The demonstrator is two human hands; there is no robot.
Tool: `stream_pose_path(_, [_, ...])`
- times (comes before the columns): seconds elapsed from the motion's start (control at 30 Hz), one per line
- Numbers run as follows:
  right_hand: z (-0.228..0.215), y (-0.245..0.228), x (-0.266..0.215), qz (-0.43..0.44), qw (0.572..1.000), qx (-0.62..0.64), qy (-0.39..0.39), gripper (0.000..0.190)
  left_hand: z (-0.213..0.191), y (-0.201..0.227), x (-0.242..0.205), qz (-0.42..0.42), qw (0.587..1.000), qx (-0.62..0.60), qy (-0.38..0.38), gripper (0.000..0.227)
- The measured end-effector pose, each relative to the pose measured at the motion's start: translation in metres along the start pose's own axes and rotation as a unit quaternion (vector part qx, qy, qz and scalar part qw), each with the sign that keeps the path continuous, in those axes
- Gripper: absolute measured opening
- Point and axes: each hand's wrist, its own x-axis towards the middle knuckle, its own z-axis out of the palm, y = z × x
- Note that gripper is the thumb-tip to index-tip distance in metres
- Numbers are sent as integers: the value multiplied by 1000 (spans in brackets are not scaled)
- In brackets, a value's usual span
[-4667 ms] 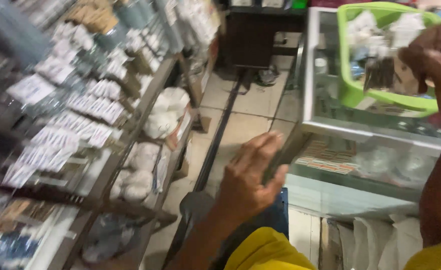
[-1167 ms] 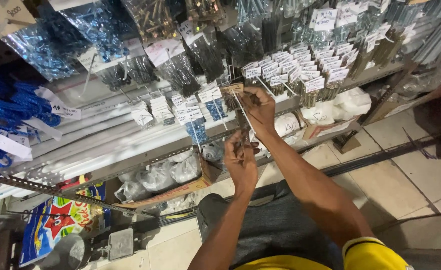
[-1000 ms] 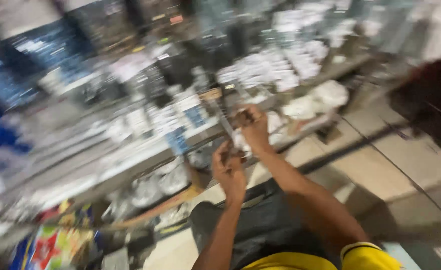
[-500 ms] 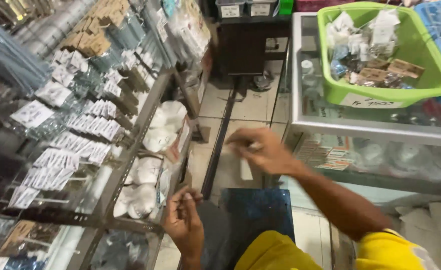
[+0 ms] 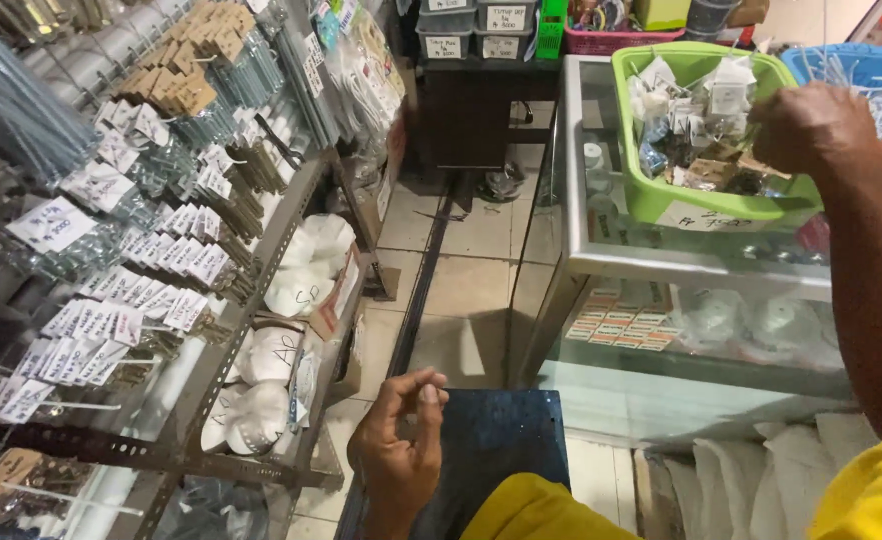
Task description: The person is taking small plastic bags containing hardware supplies from a storage bin and hanging them individually onto hooks on a display rack.
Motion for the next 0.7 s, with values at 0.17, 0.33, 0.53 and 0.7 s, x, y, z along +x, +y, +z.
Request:
stream_pose_path(0.17, [16, 5, 6, 47, 990, -85, -101, 14, 0, 14, 11, 54, 997, -18, -54, 22])
stream_pose_path(0.33, [3, 4, -17, 78, 993, 65, -56, 40, 7, 20, 18, 40, 995, -16, -87, 22])
stream_pose_path(0.53, [-31, 16, -44, -29, 987, 157, 2, 41, 15, 21, 24, 31, 989, 3, -145, 22])
stream_pose_path(0.7, [0, 53, -31, -138, 944, 210, 215, 11, 17, 28, 26, 11, 984, -27, -174, 24])
